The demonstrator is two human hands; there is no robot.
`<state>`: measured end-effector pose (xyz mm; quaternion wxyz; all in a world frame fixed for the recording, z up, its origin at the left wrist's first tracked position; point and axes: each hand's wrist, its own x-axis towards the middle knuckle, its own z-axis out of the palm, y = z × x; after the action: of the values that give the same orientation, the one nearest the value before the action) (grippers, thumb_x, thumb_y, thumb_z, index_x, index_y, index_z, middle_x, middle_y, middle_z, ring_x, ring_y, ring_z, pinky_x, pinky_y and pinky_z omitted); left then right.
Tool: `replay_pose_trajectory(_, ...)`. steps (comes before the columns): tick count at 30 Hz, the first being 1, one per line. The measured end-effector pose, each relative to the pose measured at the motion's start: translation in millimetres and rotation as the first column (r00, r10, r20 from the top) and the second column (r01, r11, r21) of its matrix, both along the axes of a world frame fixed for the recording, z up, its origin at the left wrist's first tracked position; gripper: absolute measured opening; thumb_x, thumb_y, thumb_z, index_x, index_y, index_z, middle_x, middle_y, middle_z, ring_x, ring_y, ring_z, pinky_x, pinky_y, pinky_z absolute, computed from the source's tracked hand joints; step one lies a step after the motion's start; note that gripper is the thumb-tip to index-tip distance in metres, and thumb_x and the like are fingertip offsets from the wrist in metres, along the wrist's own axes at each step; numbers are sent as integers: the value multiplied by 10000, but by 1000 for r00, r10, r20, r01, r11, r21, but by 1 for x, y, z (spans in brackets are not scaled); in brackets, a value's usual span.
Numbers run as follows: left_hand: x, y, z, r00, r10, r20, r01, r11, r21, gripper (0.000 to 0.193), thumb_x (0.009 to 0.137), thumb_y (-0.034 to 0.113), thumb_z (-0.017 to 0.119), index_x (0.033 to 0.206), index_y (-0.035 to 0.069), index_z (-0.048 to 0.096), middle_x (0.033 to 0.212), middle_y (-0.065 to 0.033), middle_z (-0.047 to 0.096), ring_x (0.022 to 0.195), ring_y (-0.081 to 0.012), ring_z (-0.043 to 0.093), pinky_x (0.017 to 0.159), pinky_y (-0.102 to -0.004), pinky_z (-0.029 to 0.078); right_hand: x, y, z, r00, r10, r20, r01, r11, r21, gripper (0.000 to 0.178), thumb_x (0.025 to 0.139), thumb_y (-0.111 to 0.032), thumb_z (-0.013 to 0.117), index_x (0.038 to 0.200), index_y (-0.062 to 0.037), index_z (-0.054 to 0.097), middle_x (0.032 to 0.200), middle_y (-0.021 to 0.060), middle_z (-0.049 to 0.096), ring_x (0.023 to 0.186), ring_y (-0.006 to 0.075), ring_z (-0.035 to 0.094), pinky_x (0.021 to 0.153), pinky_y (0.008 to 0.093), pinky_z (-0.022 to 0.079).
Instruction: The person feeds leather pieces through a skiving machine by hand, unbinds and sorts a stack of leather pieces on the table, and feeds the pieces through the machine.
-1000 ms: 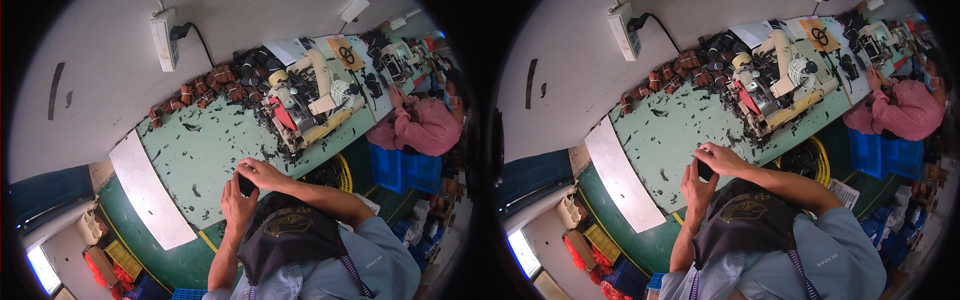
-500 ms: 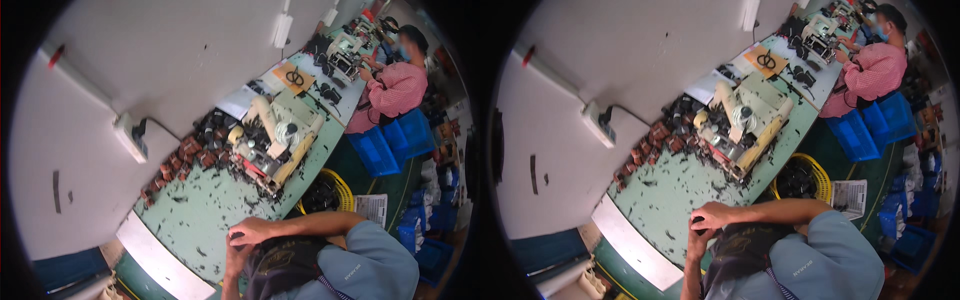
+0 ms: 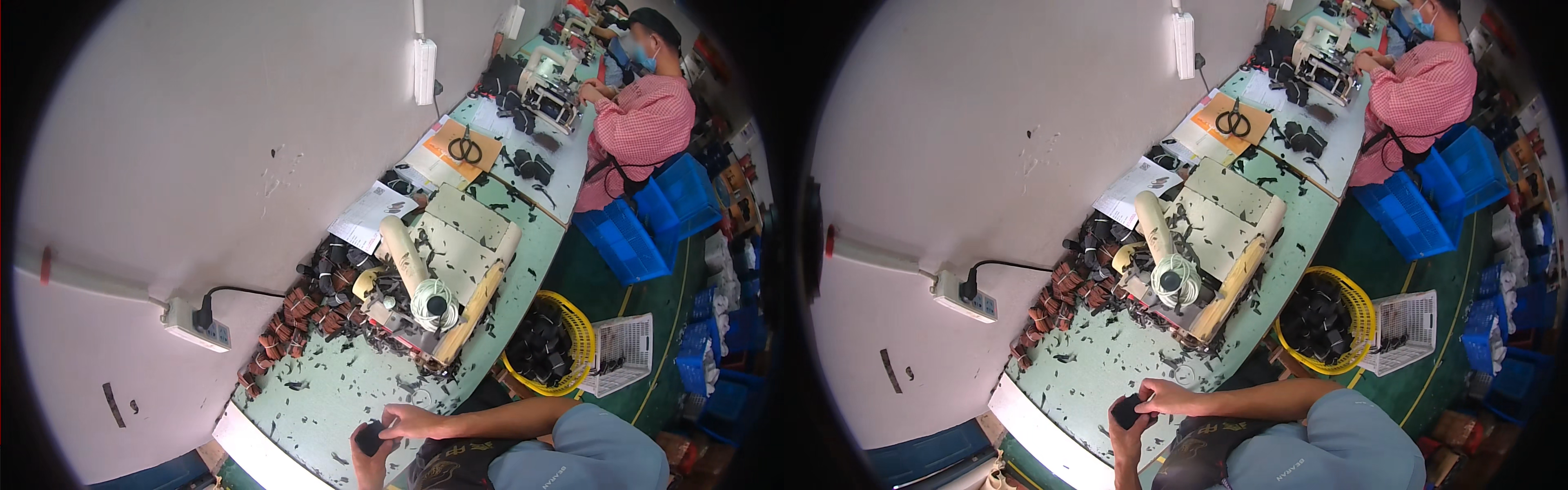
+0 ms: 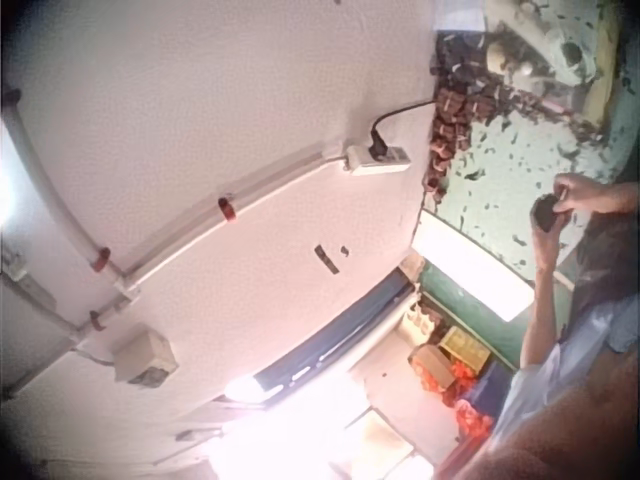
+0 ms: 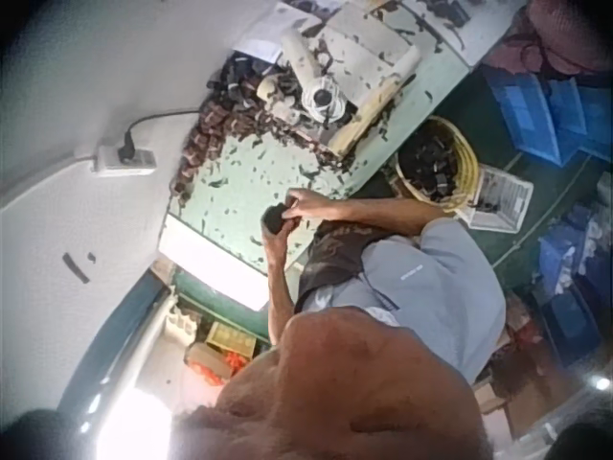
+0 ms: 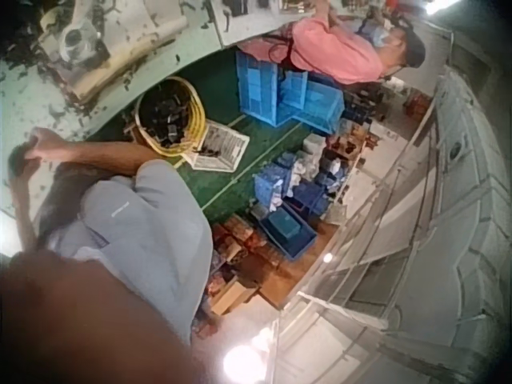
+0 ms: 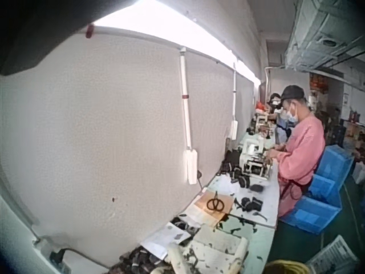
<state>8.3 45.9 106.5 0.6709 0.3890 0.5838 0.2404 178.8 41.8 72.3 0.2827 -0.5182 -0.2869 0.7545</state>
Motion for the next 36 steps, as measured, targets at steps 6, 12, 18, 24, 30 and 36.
replay_pose_trajectory(6, 9, 10, 3, 990, -81, -118, 84, 996, 25, 540, 768, -65, 672, 1251, -52, 431, 1102, -159, 594, 942, -222, 649, 804, -339, 595, 10, 7, 0, 994, 45, 99, -60, 985, 160, 358, 798, -247, 738, 1001, -18, 552, 886, 92, 641, 738, 173, 631, 654, 310, 491)
replay_pose_trajectory(12, 19, 17, 16, 997, 1, -79, -6, 999, -53, 495, 770, -65, 668, 1221, -54, 466, 1093, -154, 601, 939, -219, 651, 808, -345, 593, 17, 14, 2, 998, -20, 66, 5, 975, 221, 316, 765, -239, 754, 941, -42, 580, 841, 62, 647, 731, 151, 622, 662, 290, 485)
replay_pose_trajectory(18, 1, 10, 11, 1000, -19, -21, 19, 999, -32, 485, 762, -52, 681, 1210, -56, 497, 1071, -152, 624, 936, -220, 658, 816, -349, 583, 19, 13, 13, 996, 0, -94, 12, 992, 124, 300, 765, -168, 746, 957, -27, 565, 845, 35, 631, 765, 115, 591, 690, 277, 472)
replay_pose_trajectory(24, -9, 0, 14, 1000, 17, 4, -17, 997, -71, 512, 736, -2, 755, 1203, -14, 548, 1061, -84, 637, 944, -152, 618, 844, -292, 535, 9, 10, 25, 993, 99, 64, -107, 985, 136, 295, 752, -170, 693, 966, -34, 542, 834, 55, 598, 758, 145, 557, 677, 310, 454)
replay_pose_trajectory(30, -15, 4, 16, 999, -50, 9, 51, 999, -17, 534, 762, 31, 754, 1236, -44, 519, 1074, -104, 637, 969, -154, 617, 838, -306, 545, 2, 4, 20, 999, -7, 43, -3, 977, 213, 207, 783, -125, 694, 895, -67, 531, 749, -5, 567, 713, 71, 533, 622, 250, 437)
replay_pose_trajectory(36, -18, 4, 27, 989, 7, 148, 7, 996, -93, 517, 807, 1, 717, 1265, -47, 483, 1121, -119, 612, 982, -185, 640, 834, -324, 579, -3, 7, 32, 990, 49, 131, -77, 974, 215, 258, 754, -136, 697, 899, -25, 515, 804, 35, 580, 729, 125, 565, 640, 296, 465)
